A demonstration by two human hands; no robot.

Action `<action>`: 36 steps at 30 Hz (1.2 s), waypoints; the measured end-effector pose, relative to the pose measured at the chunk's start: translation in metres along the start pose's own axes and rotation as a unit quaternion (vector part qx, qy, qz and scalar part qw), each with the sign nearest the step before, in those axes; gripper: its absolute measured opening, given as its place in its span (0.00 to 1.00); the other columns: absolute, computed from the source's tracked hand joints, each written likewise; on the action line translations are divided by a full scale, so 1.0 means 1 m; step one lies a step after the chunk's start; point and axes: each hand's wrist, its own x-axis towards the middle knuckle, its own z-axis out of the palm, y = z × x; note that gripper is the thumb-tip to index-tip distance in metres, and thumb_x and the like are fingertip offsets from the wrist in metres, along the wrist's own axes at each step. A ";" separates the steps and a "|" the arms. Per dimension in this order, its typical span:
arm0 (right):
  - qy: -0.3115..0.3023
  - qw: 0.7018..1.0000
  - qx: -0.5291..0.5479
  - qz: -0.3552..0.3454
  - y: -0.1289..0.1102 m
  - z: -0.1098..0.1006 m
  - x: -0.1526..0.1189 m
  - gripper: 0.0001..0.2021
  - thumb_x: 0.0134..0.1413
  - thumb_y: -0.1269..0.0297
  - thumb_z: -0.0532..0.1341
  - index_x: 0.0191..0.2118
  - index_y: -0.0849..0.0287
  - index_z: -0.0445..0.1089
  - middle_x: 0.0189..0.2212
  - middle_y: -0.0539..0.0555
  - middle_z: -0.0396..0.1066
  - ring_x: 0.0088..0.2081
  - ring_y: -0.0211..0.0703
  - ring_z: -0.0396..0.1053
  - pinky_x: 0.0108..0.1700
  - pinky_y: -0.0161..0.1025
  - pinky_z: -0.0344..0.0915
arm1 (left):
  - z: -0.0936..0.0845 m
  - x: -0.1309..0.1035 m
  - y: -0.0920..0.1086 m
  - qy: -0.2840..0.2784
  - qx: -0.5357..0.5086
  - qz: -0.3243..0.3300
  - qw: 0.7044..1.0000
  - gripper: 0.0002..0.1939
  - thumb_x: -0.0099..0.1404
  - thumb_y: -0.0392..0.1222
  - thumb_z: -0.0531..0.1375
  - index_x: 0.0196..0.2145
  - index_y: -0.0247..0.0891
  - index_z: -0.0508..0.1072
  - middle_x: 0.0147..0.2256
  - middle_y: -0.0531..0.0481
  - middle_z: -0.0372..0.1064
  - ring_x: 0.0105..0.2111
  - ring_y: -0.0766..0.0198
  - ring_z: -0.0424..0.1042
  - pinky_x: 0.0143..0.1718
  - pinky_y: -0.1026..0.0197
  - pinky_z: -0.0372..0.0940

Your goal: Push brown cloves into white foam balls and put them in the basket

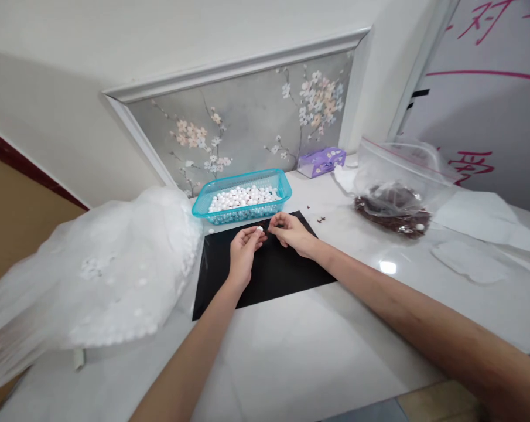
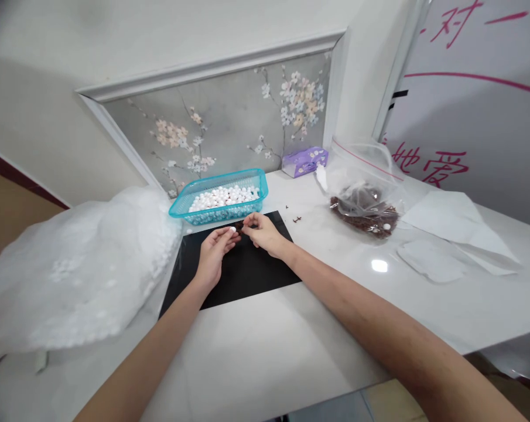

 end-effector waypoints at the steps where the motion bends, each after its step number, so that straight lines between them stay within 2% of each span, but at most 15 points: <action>1: 0.000 1.000 0.002 -0.001 0.000 0.000 0.000 0.10 0.42 0.65 0.59 0.31 0.58 0.57 0.23 0.41 0.58 0.13 0.23 0.50 0.12 0.27 0.49 | 0.000 0.000 0.000 -0.001 0.002 -0.001 1.000 0.13 0.51 0.44 0.65 0.33 0.35 0.73 0.31 0.47 0.74 0.32 0.64 0.73 0.36 0.62 0.63; 6: -0.021 0.999 -0.042 -0.009 0.000 0.002 -0.001 0.07 0.46 0.66 0.57 0.31 0.57 0.57 0.24 0.42 0.58 0.15 0.24 0.51 0.12 0.26 0.50 | 0.000 0.000 0.000 -0.006 -0.001 -0.001 1.000 0.14 0.50 0.44 0.65 0.33 0.34 0.72 0.31 0.47 0.74 0.34 0.63 0.73 0.38 0.61 0.63; 11: -0.038 0.993 -0.112 -0.010 -0.002 0.003 -0.001 0.06 0.47 0.67 0.58 0.34 0.61 0.65 0.30 0.50 0.66 0.18 0.27 0.57 0.12 0.27 0.53 | -0.003 0.001 -0.001 -0.004 -0.031 0.006 1.000 0.13 0.51 0.44 0.65 0.34 0.34 0.72 0.32 0.47 0.73 0.35 0.64 0.73 0.39 0.62 0.63; 14: -0.018 0.989 -0.149 -0.015 -0.002 0.003 -0.002 0.06 0.48 0.65 0.58 0.33 0.62 0.67 0.30 0.52 0.69 0.17 0.29 0.58 0.13 0.29 0.55 | -0.003 0.001 -0.001 -0.003 -0.033 0.005 0.999 0.14 0.50 0.44 0.65 0.34 0.35 0.72 0.33 0.47 0.73 0.36 0.63 0.73 0.39 0.61 0.63; 16: 0.009 0.978 -0.205 -0.042 -0.001 0.003 -0.003 0.05 0.48 0.66 0.58 0.31 0.62 0.68 0.28 0.52 0.70 0.19 0.30 0.60 0.17 0.31 0.57 | -0.003 0.002 -0.001 -0.001 -0.039 0.004 0.999 0.14 0.50 0.44 0.66 0.34 0.35 0.72 0.33 0.47 0.73 0.36 0.63 0.73 0.39 0.61 0.63; 18: 0.032 0.952 -0.287 -0.102 -0.001 0.006 -0.007 0.03 0.48 0.69 0.57 0.29 0.61 0.68 0.27 0.52 0.70 0.22 0.33 0.62 0.24 0.33 0.60 | -0.003 0.002 -0.002 0.001 -0.042 0.005 0.999 0.15 0.49 0.44 0.66 0.34 0.35 0.72 0.33 0.47 0.73 0.36 0.63 0.73 0.40 0.60 0.63; 21: 0.049 0.888 -0.421 -0.178 -0.002 0.011 -0.014 0.06 0.51 0.72 0.54 0.29 0.61 0.67 0.29 0.54 0.69 0.27 0.37 0.64 0.31 0.35 0.61 | -0.003 0.002 -0.002 -0.005 -0.036 0.009 0.999 0.14 0.49 0.43 0.66 0.33 0.35 0.72 0.33 0.47 0.73 0.36 0.63 0.72 0.41 0.60 0.63; 23: 0.041 0.851 -0.489 -0.187 -0.003 0.015 -0.018 0.08 0.53 0.72 0.52 0.30 0.61 0.67 0.32 0.57 0.68 0.29 0.39 0.65 0.31 0.35 0.60 | -0.003 0.002 -0.003 -0.006 -0.033 0.011 0.999 0.14 0.49 0.43 0.66 0.33 0.34 0.72 0.32 0.47 0.73 0.35 0.64 0.72 0.42 0.60 0.64; 25: 0.027 0.835 -0.519 -0.183 -0.005 0.017 -0.021 0.08 0.55 0.71 0.51 0.32 0.62 0.67 0.33 0.58 0.67 0.29 0.39 0.65 0.31 0.35 0.59 | -0.003 0.002 -0.003 -0.002 -0.034 0.011 0.999 0.14 0.48 0.43 0.66 0.32 0.34 0.72 0.31 0.48 0.73 0.34 0.64 0.72 0.41 0.60 0.64; 28: 0.013 0.848 -0.492 -0.194 -0.006 0.015 -0.020 0.08 0.58 0.69 0.50 0.32 0.61 0.66 0.33 0.56 0.67 0.29 0.38 0.64 0.32 0.35 0.59 | -0.003 0.002 -0.003 0.000 -0.037 0.009 0.999 0.13 0.49 0.43 0.66 0.32 0.35 0.72 0.31 0.49 0.72 0.34 0.65 0.72 0.41 0.61 0.64; 32: 0.010 0.894 -0.385 -0.230 -0.004 0.010 -0.015 0.07 0.57 0.69 0.51 0.31 0.59 0.65 0.31 0.54 0.66 0.31 0.37 0.65 0.35 0.34 0.60 | -0.003 0.000 -0.001 -0.002 -0.038 0.008 0.999 0.12 0.51 0.45 0.65 0.32 0.35 0.73 0.32 0.47 0.73 0.34 0.64 0.72 0.40 0.61 0.64; 36: 0.017 0.926 -0.300 -0.227 0.000 0.007 -0.010 0.06 0.56 0.67 0.53 0.31 0.59 0.65 0.30 0.53 0.68 0.31 0.38 0.65 0.31 0.34 0.60 | -0.003 -0.001 0.000 -0.015 -0.037 0.005 0.999 0.12 0.53 0.45 0.64 0.33 0.35 0.74 0.35 0.45 0.75 0.37 0.62 0.73 0.42 0.60 0.64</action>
